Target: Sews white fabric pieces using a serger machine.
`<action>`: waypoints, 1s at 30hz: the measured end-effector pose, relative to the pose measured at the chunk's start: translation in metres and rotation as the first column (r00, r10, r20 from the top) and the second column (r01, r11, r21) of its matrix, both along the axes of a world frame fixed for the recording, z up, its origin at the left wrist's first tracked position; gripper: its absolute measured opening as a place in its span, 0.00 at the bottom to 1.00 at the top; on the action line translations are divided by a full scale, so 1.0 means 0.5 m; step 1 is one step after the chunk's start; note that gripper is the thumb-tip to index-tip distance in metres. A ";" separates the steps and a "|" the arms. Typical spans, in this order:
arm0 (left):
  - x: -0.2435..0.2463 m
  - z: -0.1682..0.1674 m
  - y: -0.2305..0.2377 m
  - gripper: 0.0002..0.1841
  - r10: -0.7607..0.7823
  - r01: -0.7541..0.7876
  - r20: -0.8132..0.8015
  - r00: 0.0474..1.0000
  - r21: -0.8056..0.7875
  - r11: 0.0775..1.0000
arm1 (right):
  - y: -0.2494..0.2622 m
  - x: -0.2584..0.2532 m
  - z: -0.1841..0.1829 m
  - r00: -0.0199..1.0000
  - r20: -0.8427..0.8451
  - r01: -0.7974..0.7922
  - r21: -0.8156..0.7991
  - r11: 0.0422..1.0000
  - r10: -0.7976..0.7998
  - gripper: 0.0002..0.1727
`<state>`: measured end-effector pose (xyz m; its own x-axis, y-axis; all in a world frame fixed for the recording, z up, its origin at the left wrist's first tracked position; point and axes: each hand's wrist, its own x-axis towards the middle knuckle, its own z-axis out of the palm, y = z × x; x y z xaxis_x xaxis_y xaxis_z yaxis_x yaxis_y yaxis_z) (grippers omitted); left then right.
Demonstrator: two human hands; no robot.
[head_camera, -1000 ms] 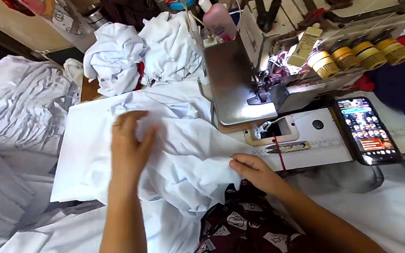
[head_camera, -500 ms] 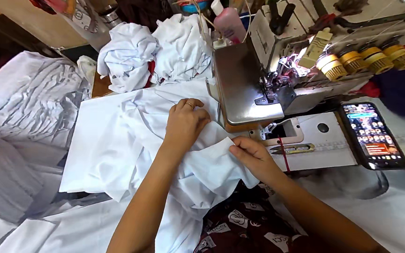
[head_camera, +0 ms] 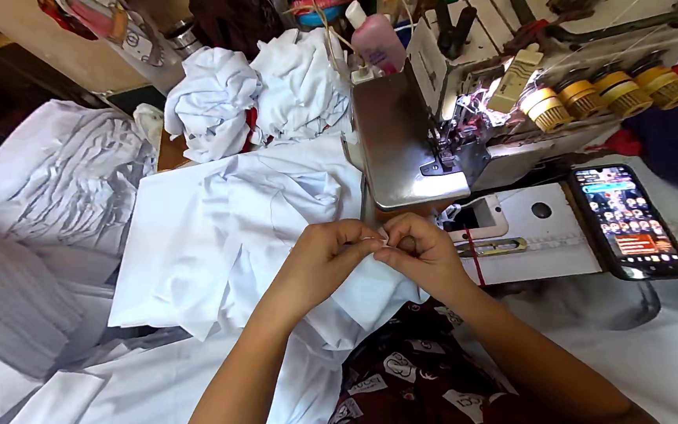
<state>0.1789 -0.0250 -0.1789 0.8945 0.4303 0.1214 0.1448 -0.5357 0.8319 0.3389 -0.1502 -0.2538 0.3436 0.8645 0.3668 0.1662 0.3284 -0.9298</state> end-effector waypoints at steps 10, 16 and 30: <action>-0.042 0.022 0.015 0.08 0.012 -0.014 0.181 0.984 0.012 1.000 | -0.048 0.022 0.011 0.926 0.159 -0.348 0.012 0.937 0.342 0.19; -0.074 0.031 0.035 0.06 0.060 -0.056 0.203 0.977 -0.026 0.998 | -0.101 0.058 -0.027 0.962 0.183 -0.198 -0.041 0.979 0.202 0.14; -0.103 0.040 -0.067 0.11 0.221 -0.226 0.186 0.957 0.004 0.974 | -0.106 0.030 -0.018 0.996 -0.043 0.074 -0.162 0.984 -0.082 0.10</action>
<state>0.1275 -0.0587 -0.1588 0.7374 0.6112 0.2876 0.1094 -0.5282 0.8420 0.3541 -0.2032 -0.2628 0.4264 0.8806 0.2065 0.1381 0.1622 -0.9770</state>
